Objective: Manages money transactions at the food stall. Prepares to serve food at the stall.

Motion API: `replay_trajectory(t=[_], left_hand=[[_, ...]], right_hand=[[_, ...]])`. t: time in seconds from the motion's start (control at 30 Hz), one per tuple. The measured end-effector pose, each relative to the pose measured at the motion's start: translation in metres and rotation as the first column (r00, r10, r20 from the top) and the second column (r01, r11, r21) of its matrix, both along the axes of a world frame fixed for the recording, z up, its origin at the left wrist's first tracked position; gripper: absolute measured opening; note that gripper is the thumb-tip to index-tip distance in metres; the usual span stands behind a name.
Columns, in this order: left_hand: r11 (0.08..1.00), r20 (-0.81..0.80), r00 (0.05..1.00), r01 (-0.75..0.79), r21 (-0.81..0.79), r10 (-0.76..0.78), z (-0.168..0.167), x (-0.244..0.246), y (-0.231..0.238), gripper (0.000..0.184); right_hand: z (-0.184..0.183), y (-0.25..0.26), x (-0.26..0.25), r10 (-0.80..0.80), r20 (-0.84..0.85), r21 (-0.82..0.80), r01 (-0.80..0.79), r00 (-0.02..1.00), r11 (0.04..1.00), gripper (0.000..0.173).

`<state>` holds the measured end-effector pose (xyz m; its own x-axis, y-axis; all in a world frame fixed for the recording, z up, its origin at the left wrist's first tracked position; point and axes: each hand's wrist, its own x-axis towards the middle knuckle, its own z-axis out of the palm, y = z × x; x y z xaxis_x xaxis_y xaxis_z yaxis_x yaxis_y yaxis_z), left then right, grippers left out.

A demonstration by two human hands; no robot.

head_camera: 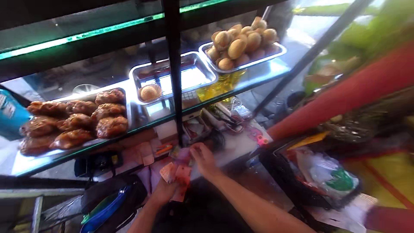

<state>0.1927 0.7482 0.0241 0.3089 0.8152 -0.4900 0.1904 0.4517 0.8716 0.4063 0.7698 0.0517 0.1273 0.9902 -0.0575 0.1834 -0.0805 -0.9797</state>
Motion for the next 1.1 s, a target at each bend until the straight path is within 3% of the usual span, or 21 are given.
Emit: replay_trajectory(t=[0.1, 0.17, 0.23, 0.33, 0.43, 0.53, 0.57, 0.63, 0.7, 0.8, 0.9, 1.0, 1.1], left_hand=[[0.996, 0.044, 0.997, 0.060, -0.071, -0.057, -0.007, -0.001, 0.009, 0.055], [0.985, 0.048, 0.994, 0.104, -0.137, -0.098, -0.011, -0.004, 0.014, 0.051], [0.969, 0.102, 0.986, 0.147, -0.201, -0.128, -0.017, -0.008, 0.017, 0.041], [0.948, 0.189, 0.971, 0.193, -0.254, -0.147, -0.026, -0.011, 0.019, 0.032], [0.948, 0.199, 0.978, 0.125, -0.293, -0.067, -0.024, -0.005, 0.019, 0.031], [0.945, 0.144, 0.984, -0.051, -0.322, 0.102, -0.013, 0.007, 0.023, 0.031], [0.937, 0.129, 0.978, -0.114, -0.330, 0.164, -0.012, 0.010, 0.023, 0.032], [0.924, 0.114, 0.960, -0.208, -0.321, 0.256, -0.016, 0.015, 0.025, 0.031], [0.921, 0.083, 0.960, -0.229, -0.314, 0.267, -0.020, 0.022, 0.029, 0.031], [0.941, -0.026, 0.981, -0.192, -0.281, 0.192, -0.011, 0.034, 0.040, 0.028], [0.955, -0.031, 0.984, -0.179, -0.236, 0.177, -0.019, 0.027, 0.050, 0.029], [0.944, -0.095, 0.951, -0.304, -0.132, 0.293, -0.024, 0.005, 0.071, 0.034], [0.917, -0.211, 0.897, -0.398, -0.002, 0.389, -0.033, -0.025, 0.089, 0.052]], right_hand=[[-0.004, 0.019, 0.013, -0.263, -0.068, -0.073, 0.258, 0.963, 0.963, 0.033], [-0.018, 0.046, 0.032, -0.343, 0.020, -0.033, 0.344, 0.939, 0.938, 0.029], [-0.024, 0.078, 0.058, -0.221, 0.329, -0.010, 0.237, 0.918, 0.971, 0.028], [-0.029, 0.132, 0.081, 0.001, 0.663, -0.076, 0.066, 0.749, 0.995, 0.030], [-0.040, 0.169, 0.084, -0.081, 0.745, 0.037, 0.080, 0.662, 0.996, 0.034], [-0.039, 0.167, 0.079, -0.147, 0.743, 0.175, 0.022, 0.653, 0.984, 0.038], [-0.047, 0.159, 0.077, -0.088, 0.769, 0.181, -0.083, 0.634, 0.980, 0.032], [-0.061, 0.148, 0.074, 0.179, 0.826, -0.018, -0.292, 0.535, 0.956, 0.030], [-0.067, 0.152, 0.071, 0.402, 0.811, -0.253, -0.364, 0.425, 0.896, 0.036], [-0.074, 0.179, 0.070, 0.504, 0.792, -0.359, -0.406, 0.344, 0.841, 0.044], [-0.071, 0.189, 0.073, 0.508, 0.793, -0.349, -0.433, 0.336, 0.831, 0.052], [-0.068, 0.174, 0.082, 0.359, 0.824, -0.135, -0.462, 0.439, 0.877, 0.045], [-0.089, 0.158, 0.091, 0.263, 0.837, 0.018, -0.504, 0.481, 0.864, 0.040]])
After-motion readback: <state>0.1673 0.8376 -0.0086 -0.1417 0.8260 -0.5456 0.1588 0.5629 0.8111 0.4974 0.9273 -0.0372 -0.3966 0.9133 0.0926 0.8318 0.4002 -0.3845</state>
